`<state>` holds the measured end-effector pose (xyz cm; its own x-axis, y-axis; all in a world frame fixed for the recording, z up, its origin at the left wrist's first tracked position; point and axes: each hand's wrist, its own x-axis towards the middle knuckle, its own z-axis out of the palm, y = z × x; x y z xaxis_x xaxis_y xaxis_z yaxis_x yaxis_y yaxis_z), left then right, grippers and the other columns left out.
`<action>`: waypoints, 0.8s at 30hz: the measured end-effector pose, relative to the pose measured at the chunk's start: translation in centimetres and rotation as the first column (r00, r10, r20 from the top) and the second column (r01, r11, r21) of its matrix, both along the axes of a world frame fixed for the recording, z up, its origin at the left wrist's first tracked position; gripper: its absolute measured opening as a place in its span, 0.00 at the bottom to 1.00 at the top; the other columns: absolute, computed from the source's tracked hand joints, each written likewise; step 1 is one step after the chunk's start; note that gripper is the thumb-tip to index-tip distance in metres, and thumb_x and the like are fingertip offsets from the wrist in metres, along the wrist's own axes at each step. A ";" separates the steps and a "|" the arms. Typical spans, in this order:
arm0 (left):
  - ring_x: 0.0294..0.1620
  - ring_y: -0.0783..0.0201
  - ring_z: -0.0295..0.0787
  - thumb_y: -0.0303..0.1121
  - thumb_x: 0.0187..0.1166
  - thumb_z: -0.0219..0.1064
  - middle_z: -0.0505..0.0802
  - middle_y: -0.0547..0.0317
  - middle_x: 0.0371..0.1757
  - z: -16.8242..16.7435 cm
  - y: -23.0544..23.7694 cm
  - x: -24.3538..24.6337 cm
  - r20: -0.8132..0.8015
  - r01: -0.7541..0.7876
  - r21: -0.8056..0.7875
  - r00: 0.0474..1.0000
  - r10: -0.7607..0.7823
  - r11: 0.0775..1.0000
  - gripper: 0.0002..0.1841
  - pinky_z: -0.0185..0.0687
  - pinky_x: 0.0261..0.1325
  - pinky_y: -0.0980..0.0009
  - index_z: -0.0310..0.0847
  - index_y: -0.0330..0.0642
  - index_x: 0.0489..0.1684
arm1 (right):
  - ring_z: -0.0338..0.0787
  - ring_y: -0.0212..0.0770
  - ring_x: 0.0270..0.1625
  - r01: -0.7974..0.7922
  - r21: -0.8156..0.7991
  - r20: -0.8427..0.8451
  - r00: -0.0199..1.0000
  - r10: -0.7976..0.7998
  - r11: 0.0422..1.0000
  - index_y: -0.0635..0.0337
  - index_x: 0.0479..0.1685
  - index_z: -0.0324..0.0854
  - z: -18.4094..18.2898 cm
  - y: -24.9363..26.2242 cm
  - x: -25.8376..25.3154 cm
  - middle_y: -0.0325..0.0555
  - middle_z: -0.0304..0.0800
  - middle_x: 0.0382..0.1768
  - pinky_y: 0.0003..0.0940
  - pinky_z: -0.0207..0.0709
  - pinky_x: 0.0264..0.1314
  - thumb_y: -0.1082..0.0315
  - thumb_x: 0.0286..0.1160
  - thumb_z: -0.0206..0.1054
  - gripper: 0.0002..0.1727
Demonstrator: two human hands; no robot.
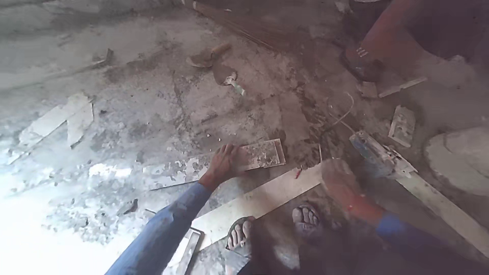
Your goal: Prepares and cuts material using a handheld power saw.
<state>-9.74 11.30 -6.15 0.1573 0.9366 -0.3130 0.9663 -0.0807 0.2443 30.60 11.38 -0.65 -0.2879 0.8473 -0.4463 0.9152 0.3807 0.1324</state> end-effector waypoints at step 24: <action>0.72 0.45 0.79 0.77 0.52 0.73 0.86 0.49 0.68 -4.1 -1.9 -2.5 0.185 -0.035 0.229 0.983 -0.009 0.973 0.55 0.72 0.76 0.45 0.67 0.65 0.88 | 0.88 0.27 0.27 0.423 -0.679 -0.728 -0.280 -0.626 0.600 0.51 0.44 0.82 10.7 4.3 4.4 0.34 0.90 0.27 0.29 0.86 0.30 0.59 0.87 0.42 0.20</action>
